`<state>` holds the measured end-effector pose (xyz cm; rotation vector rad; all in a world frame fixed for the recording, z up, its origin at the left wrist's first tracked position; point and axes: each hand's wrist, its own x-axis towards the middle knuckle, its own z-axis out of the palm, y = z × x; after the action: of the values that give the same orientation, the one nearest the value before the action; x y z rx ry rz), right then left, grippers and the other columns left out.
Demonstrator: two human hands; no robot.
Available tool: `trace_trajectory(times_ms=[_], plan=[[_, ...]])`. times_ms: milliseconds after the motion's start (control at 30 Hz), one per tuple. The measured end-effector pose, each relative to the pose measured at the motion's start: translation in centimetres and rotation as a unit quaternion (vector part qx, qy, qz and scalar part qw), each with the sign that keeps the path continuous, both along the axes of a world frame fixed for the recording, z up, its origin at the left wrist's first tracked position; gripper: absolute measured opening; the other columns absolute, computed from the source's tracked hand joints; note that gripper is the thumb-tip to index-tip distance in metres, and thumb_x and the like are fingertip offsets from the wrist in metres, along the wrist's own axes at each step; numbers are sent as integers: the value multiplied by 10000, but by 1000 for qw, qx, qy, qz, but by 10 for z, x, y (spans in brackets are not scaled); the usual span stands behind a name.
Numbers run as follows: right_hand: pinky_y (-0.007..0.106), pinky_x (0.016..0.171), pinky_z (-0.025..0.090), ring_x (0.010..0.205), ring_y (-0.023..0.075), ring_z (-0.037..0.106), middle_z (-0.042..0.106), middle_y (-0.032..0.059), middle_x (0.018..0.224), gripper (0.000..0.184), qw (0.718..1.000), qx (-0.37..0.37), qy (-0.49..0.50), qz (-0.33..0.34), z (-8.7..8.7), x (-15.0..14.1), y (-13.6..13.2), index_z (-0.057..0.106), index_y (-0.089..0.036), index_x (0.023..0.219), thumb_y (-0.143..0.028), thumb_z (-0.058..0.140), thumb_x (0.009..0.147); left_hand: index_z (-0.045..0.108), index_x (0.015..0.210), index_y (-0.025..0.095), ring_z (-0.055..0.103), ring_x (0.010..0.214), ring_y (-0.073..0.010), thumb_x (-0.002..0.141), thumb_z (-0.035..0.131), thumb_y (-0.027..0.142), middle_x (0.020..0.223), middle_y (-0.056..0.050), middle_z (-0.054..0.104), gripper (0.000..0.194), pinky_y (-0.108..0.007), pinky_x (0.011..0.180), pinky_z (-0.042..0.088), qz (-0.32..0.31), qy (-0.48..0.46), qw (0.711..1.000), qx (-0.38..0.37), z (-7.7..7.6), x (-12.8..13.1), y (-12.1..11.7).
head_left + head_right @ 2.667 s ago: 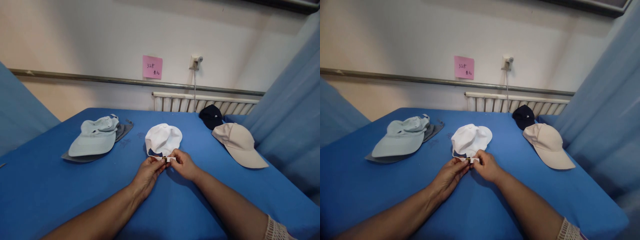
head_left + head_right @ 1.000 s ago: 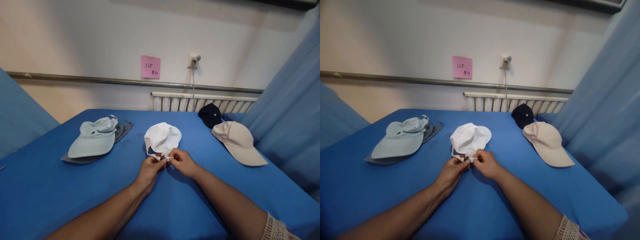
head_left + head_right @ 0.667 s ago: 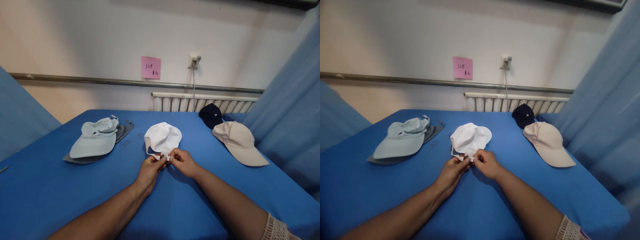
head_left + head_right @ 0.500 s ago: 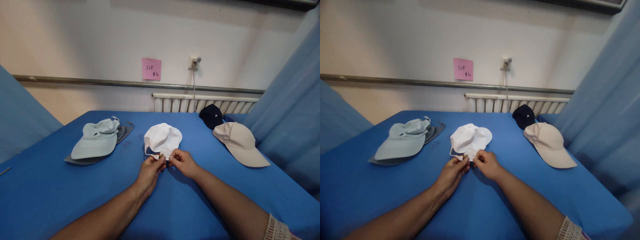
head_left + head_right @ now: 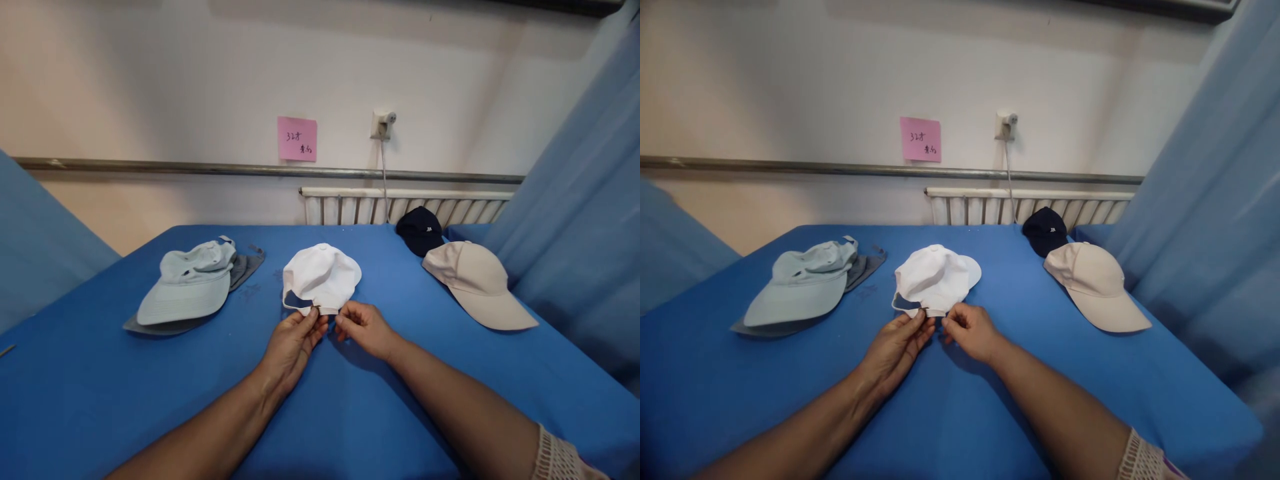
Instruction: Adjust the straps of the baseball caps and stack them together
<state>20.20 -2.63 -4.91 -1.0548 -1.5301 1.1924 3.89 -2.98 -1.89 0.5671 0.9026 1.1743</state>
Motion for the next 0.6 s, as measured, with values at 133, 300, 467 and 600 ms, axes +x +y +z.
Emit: trace_trajectory(times_ms=[133, 300, 467, 600], plan=[[259, 599, 478, 584, 129, 627, 621, -11, 654, 206, 1000, 0, -24, 14, 0, 2, 0, 528, -190, 718, -349, 589, 833, 691, 798, 112, 656, 679, -104, 767, 764, 153, 752, -41, 691, 89, -196, 666, 568, 3, 10, 1000, 3, 1, 0, -1], [260, 601, 478, 586, 127, 617, 607, -20, 635, 207, 999, -16, -28, 28, -4, -1, 0, 533, -191, 715, -345, 598, 837, 689, 780, 121, 635, 660, -94, 726, 807, 219, 731, -25, 675, 162, -186, 626, 545, 14, 18, 1000, 8, -1, 0, -1], [277, 624, 482, 593, 127, 606, 611, -11, 676, 205, 999, -24, -17, 35, -6, -3, -1, 531, -193, 718, -350, 595, 833, 681, 745, 123, 615, 640, -89, 689, 834, 259, 691, -12, 656, 212, -183, 608, 520, 24, 25, 999, 10, -4, 0, -1], [284, 644, 484, 605, 126, 598, 618, -10, 686, 194, 998, -30, -13, 47, -7, -1, 0, 549, -191, 727, -344, 626, 819, 684, 752, 124, 604, 628, -86, 659, 854, 260, 679, -6, 651, 237, -187, 609, 512, 23, 24, 999, 4, -5, -1, -1]])
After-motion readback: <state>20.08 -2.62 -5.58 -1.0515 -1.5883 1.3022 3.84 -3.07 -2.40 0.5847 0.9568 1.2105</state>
